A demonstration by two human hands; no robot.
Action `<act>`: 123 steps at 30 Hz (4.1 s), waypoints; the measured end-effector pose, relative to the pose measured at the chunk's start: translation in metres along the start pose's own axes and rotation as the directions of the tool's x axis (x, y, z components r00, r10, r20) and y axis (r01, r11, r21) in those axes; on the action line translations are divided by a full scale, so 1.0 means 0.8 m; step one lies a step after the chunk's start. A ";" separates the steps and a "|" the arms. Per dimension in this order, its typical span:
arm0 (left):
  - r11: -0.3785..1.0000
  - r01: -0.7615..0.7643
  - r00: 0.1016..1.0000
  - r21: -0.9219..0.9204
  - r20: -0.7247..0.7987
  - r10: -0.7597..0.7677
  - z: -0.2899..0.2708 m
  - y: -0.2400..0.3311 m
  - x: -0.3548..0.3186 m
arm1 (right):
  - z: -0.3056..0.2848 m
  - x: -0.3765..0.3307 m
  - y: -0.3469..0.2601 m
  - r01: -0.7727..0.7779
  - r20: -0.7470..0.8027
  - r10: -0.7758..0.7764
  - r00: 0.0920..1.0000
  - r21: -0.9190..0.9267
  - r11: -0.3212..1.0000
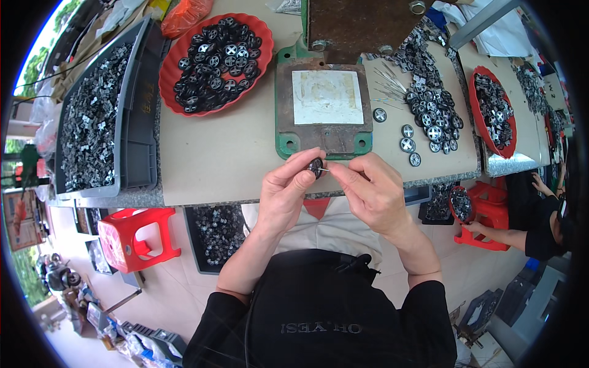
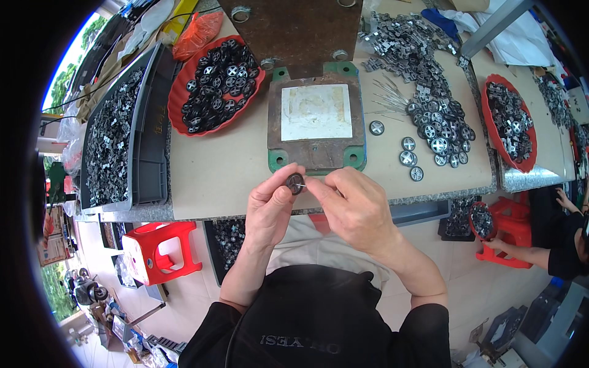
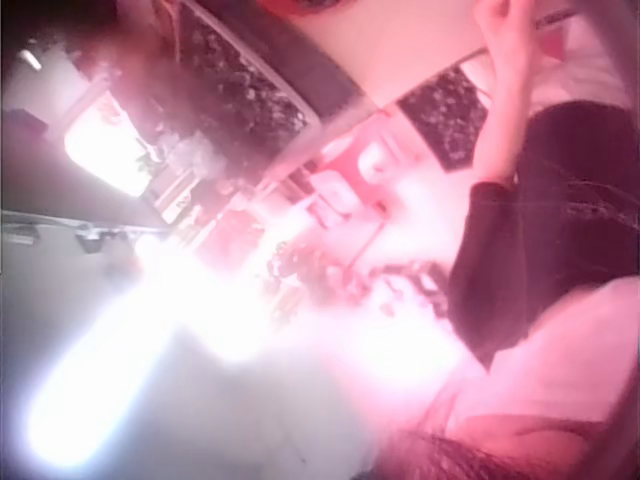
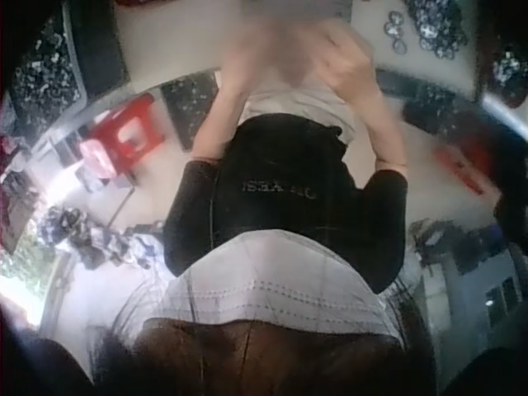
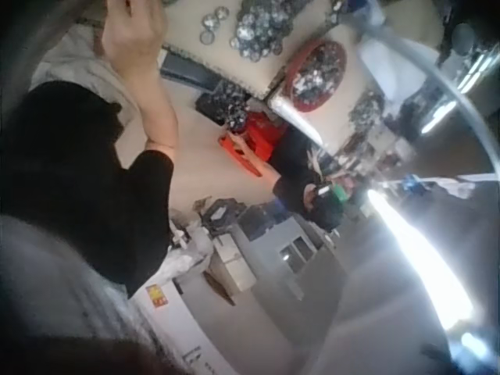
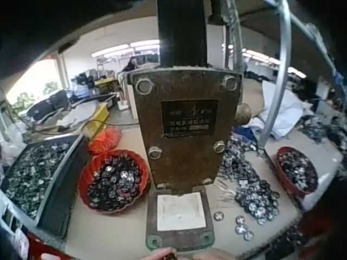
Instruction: The person assembles small metal components and plastic base parts by hand, pressing them together using a manual press in a repetitive motion.
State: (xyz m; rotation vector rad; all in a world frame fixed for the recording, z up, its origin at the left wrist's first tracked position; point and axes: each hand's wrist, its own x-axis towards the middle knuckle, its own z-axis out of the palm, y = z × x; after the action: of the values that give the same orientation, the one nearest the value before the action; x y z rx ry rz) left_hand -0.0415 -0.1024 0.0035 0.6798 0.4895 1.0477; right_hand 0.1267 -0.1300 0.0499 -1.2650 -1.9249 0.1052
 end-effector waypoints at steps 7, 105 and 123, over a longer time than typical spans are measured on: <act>0.890 -0.172 0.985 0.421 0.063 0.160 -0.002 0.006 -0.003 | -0.010 0.005 -0.007 0.033 0.067 -0.028 0.997 -0.075 0.997; 0.899 0.032 0.998 0.436 -0.055 -0.008 0.022 -0.008 -0.011 | -0.001 -0.052 0.029 -0.544 0.192 0.609 0.769 0.698 0.467; 0.961 0.106 0.992 0.255 -0.089 -0.086 0.016 -0.024 -0.008 | 0.021 -0.050 0.014 -0.553 0.272 0.589 0.761 0.747 0.369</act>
State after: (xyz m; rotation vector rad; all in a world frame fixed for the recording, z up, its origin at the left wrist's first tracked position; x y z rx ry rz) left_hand -0.0237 -0.1180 -0.0007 0.8401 0.7293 0.9292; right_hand 0.1304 -0.1506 0.0104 -1.1764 -1.0168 1.1845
